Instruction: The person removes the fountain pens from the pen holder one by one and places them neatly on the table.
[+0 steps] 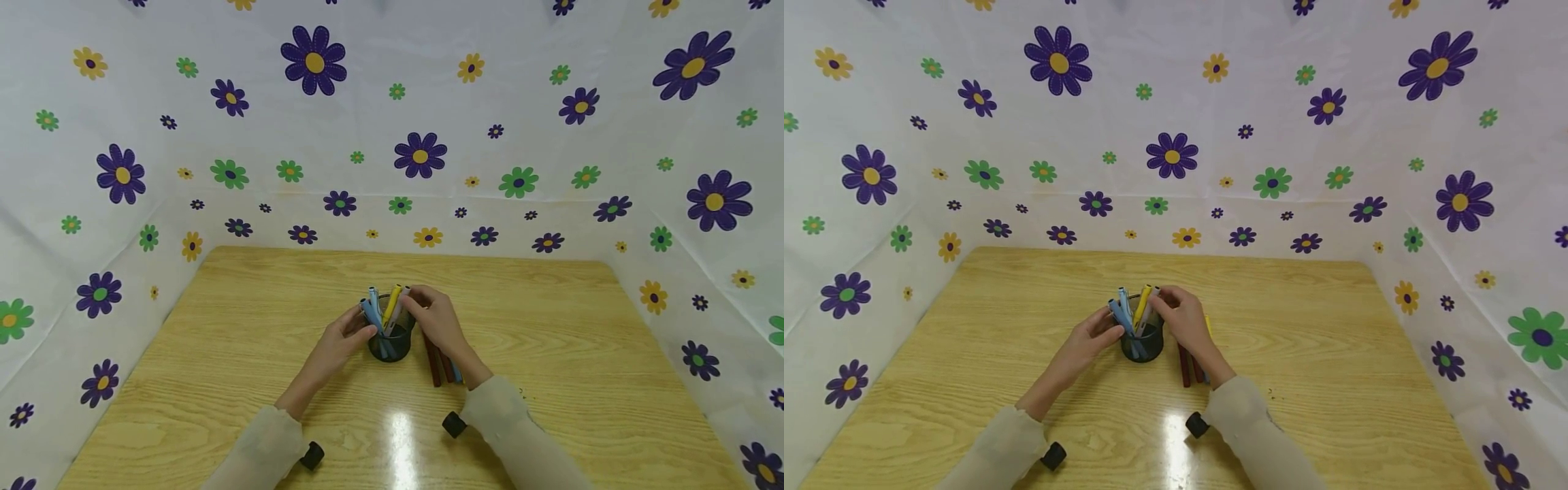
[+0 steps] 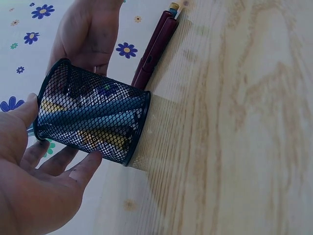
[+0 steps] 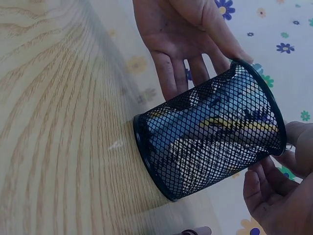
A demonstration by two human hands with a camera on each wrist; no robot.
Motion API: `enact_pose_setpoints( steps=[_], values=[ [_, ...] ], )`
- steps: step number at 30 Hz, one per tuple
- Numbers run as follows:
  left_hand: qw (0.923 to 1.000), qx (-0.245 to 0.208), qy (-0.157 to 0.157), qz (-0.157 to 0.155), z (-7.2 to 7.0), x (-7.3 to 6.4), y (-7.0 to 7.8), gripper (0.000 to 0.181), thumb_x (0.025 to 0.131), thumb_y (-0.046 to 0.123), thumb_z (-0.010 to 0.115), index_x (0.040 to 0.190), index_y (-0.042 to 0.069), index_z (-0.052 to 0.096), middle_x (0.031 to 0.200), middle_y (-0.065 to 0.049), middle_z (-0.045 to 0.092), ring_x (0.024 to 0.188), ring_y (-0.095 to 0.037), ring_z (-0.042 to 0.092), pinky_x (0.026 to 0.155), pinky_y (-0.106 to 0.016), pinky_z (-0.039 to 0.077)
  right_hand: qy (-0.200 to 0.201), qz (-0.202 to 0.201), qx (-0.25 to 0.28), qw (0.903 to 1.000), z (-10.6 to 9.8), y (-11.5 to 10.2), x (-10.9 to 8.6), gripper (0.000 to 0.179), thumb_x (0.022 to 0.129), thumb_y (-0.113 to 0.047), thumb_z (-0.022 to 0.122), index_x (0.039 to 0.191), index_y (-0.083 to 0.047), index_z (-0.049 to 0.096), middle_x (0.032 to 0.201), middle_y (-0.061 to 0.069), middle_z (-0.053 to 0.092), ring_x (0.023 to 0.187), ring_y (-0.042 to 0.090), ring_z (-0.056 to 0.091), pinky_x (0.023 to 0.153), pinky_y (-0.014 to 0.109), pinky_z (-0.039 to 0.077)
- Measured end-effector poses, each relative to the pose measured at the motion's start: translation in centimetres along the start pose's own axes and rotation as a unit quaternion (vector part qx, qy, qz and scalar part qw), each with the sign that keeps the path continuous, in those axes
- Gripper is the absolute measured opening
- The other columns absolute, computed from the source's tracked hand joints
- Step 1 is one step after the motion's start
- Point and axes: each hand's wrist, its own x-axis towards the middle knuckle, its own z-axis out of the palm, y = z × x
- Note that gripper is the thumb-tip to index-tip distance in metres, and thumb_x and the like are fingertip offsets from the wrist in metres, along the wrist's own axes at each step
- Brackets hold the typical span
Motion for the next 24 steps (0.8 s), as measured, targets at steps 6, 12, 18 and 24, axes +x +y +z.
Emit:
enact_pose_setpoints(
  steps=[6,12,18,24],
  values=[
    [1.0,-0.001,0.0,-0.001,0.0,0.0,0.1,0.071,0.104,0.035,0.066,0.163,0.012,0.034,0.155,-0.016,0.049,0.142,-0.032,0.047,0.113,-0.052,0.043,0.015,0.016,0.0,0.9998,0.1,-0.3,0.1,0.027,0.101,-0.025,0.071,0.113,-0.001,0.076,0.099,0.011,0.072,0.088,0.02,0.063,0.073,0.026,0.051],
    [1.0,-0.001,0.001,0.002,0.0,0.0,0.1,0.07,0.103,0.034,0.066,0.162,0.011,0.035,0.154,-0.016,0.05,0.142,-0.032,0.048,0.113,-0.051,0.043,0.03,0.034,0.028,0.9986,-0.7,-0.8,-0.2,0.025,0.101,-0.025,0.071,0.11,-0.002,0.074,0.098,0.011,0.072,0.088,0.024,0.066,0.074,0.035,0.058],
    [1.0,-0.001,0.001,-0.003,0.0,0.0,0.0,0.069,0.104,0.031,0.066,0.162,0.011,0.035,0.154,-0.015,0.05,0.142,-0.031,0.047,0.113,-0.05,0.043,0.034,0.021,0.094,0.9947,-1.7,-1.2,-0.4,0.024,0.103,-0.021,0.068,0.111,0.002,0.069,0.105,0.018,0.074,0.092,0.03,0.072,0.082,0.05,0.061],
    [1.0,-0.001,0.001,0.001,0.1,0.0,0.0,0.068,0.105,0.03,0.064,0.162,0.008,0.034,0.154,-0.018,0.049,0.142,-0.033,0.047,0.112,-0.051,0.043,0.065,-0.011,0.168,0.9837,-2.8,-1.6,-0.5,0.022,0.102,-0.013,0.068,0.11,0.007,0.065,0.104,0.024,0.073,0.084,0.026,0.075,0.083,0.045,0.062]
  ],
)
